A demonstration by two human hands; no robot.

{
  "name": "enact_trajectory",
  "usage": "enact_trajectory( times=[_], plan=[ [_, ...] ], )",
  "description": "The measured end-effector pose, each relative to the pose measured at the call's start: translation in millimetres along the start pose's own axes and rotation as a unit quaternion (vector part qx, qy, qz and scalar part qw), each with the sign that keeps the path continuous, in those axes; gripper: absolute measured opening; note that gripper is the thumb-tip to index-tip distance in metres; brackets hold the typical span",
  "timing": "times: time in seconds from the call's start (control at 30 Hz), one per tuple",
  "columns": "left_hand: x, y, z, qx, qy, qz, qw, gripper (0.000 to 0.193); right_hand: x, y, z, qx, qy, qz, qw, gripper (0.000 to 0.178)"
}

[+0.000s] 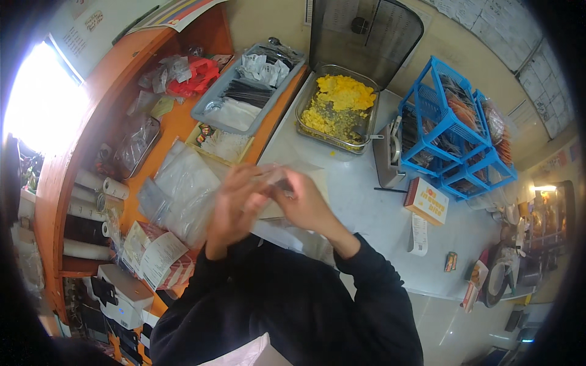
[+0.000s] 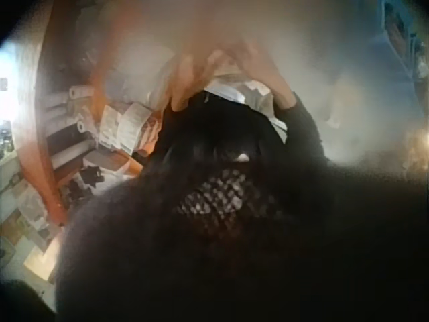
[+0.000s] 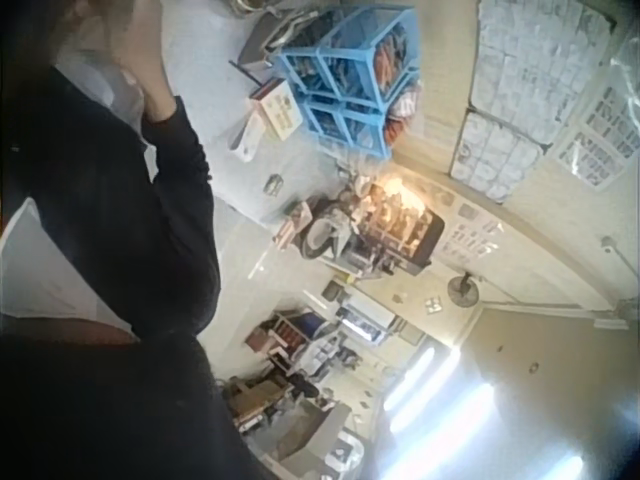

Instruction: The person scoops scrambled eggs into a takeout box containing rice and chicken, packs additional sides, staples the boxes, places them in a plastic bag with condiments and cutlery, and attaches a receipt.

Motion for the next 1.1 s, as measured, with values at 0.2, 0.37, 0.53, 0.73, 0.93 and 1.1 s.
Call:
enact_trajectory(
  times=[0.2,0.37,0.53,0.73,0.93,1.1],
  plan=[
    [-14,-29,-54,0.126,0.422,0.048,0.896,0.11,24,32,-44,-0.099,-0.155,-0.105,0.977,0.021],
    [-110,10,-102,0.073,0.638,-0.289,0.71,0.113,37,42,-85,-0.09,-0.14,-0.098,0.981,0.038],
    [-116,21,-63,-0.087,0.48,-0.467,0.738,0.092,33,26,-79,0.059,0.184,-0.117,0.974,0.053],
    [-115,39,-2,-0.315,0.231,-0.392,0.833,0.078,-57,-7,-64,0.261,0.335,-0.221,0.878,0.045],
    [-119,51,22,-0.404,0.089,-0.307,0.857,0.064,-104,-47,-7,0.133,0.13,-0.382,0.905,0.042],
    [-109,39,20,-0.364,0.105,-0.363,0.851,0.046,-104,-66,99,-0.217,0.299,-0.545,0.753,0.057]
  ],
)
Point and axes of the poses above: each hand's wrist, its own y-axis away from the middle knuckle, its own x-axis out of the back of the hand, z = x × y, the point moved 1 cm from there along -y, towards the middle knuckle, and after that the axes turned 9 degrees about -x, right-handed, at the moved point
